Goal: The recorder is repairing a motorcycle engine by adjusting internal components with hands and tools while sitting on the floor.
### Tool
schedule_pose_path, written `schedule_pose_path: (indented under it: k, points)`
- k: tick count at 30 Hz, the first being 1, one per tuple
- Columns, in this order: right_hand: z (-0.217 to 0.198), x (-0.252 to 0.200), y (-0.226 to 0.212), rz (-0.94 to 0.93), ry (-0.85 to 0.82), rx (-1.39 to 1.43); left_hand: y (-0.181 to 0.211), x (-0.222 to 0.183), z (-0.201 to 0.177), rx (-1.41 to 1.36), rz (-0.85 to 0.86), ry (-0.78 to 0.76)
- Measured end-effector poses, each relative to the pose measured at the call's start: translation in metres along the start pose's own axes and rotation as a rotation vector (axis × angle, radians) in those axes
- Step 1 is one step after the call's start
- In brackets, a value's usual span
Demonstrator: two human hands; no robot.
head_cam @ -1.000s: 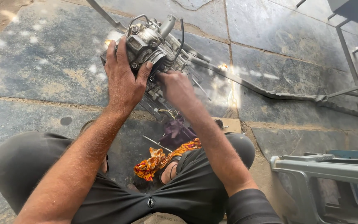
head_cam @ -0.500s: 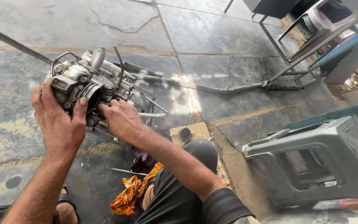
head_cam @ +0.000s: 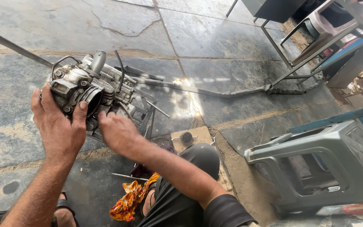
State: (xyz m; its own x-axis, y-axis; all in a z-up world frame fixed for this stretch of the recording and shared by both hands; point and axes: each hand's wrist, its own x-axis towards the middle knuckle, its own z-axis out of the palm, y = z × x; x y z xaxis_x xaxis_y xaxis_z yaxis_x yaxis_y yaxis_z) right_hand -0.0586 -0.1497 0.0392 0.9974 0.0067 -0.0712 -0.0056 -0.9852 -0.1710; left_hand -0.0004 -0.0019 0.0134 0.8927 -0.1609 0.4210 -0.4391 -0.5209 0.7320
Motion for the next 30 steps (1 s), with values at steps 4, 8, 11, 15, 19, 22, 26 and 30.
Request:
schedule_pose_path:
  k: [4, 8, 11, 15, 19, 22, 26, 30]
  points:
    - [0.0, -0.002, -0.001, -0.002, 0.064, 0.098, 0.0, 0.001, 0.001, -0.006, 0.008, 0.003]
    - [-0.009, -0.001, 0.009, -0.074, 0.181, 0.108, 0.003, 0.0, 0.0, -0.005, -0.014, 0.0]
    - [-0.013, 0.002, 0.014, -0.146, 0.244, -0.037, -0.001, 0.0, 0.002, -0.003, -0.006, 0.009]
    - [-0.012, 0.006, 0.019, -0.217, 0.287, -0.208, 0.003, 0.0, -0.001, -0.012, -0.035, -0.01]
    - [0.006, 0.011, 0.027, -0.262, 0.365, -0.235, 0.0, 0.0, 0.003, -0.002, 0.028, 0.033]
    - [0.013, 0.007, 0.018, -0.238, 0.324, -0.296, 0.001, -0.001, 0.001, -0.007, 0.006, 0.017]
    - [0.011, 0.007, 0.014, -0.199, 0.291, -0.239, 0.0, 0.001, 0.003, -0.015, 0.006, 0.015]
    - [0.014, 0.015, 0.023, -0.212, 0.249, -0.181, -0.003, 0.0, 0.005, 0.004, 0.027, 0.025]
